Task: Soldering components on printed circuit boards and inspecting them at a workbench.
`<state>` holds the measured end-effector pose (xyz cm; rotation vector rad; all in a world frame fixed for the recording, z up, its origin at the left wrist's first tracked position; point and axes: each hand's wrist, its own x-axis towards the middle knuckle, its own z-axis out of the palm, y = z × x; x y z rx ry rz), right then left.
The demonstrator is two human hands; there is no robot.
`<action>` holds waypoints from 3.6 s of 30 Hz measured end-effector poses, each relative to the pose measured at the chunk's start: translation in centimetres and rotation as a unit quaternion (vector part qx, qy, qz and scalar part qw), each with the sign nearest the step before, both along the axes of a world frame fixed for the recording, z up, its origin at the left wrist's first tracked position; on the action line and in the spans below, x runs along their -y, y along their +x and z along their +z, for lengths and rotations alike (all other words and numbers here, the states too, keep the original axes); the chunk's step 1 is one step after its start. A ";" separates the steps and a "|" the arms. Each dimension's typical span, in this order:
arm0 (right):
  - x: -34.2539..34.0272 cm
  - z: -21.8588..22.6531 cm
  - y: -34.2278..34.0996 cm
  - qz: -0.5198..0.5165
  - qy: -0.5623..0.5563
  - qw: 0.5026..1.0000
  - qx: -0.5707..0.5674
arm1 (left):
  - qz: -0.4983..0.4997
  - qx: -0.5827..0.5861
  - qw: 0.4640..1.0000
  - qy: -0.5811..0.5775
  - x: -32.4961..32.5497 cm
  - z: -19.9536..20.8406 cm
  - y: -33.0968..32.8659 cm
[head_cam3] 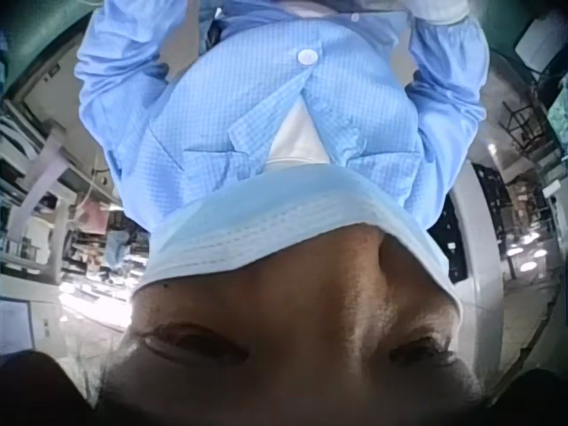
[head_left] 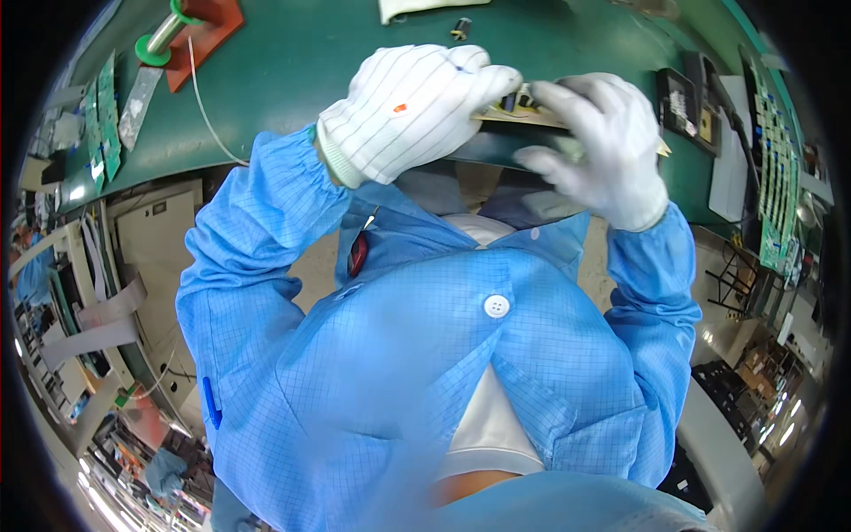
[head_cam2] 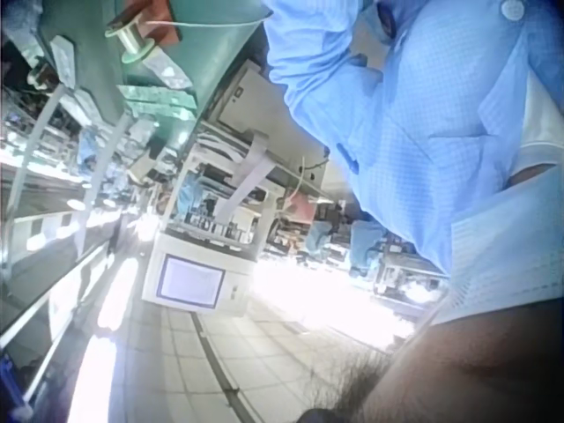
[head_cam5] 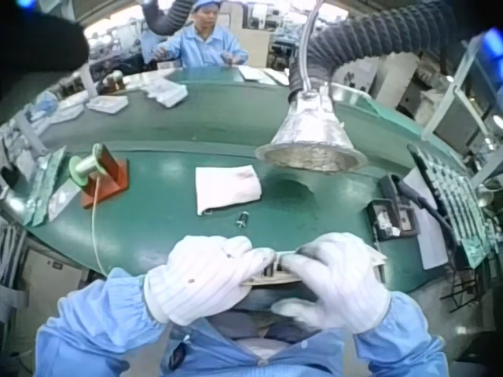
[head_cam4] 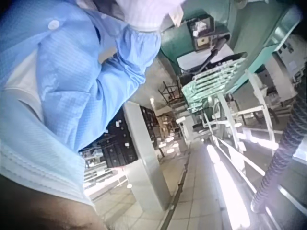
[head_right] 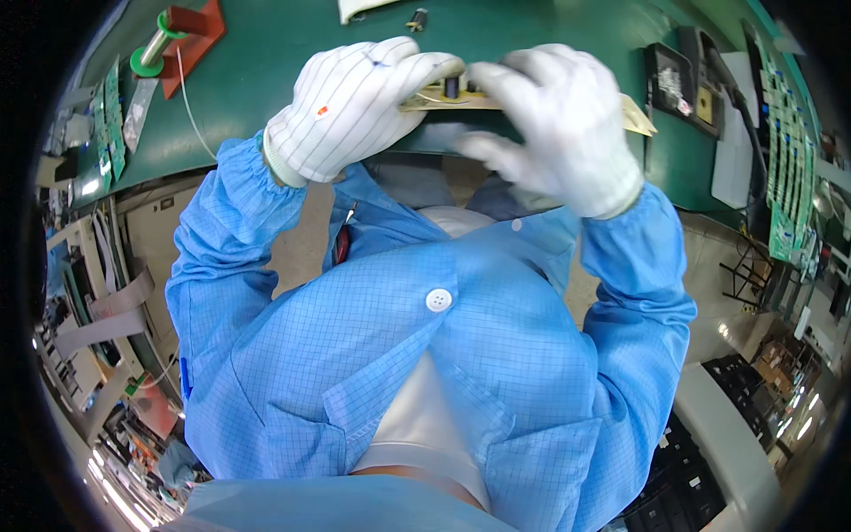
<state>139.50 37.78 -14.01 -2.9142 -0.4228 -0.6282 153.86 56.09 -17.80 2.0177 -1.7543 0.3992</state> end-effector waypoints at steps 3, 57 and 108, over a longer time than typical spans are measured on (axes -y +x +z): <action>-1.7 -0.6 0.5 0.016 -0.011 1.000 0.022 | -0.005 -0.011 0.999 -0.037 0.2 0.2 -0.4; -0.8 -5.1 -4.2 -0.145 0.583 0.761 0.243 | -0.200 -0.378 0.904 0.009 -2.5 -4.7 2.4; -1.3 -6.8 -1.3 -0.150 0.645 0.734 0.152 | -0.121 -0.486 0.866 0.003 -2.6 -5.4 1.5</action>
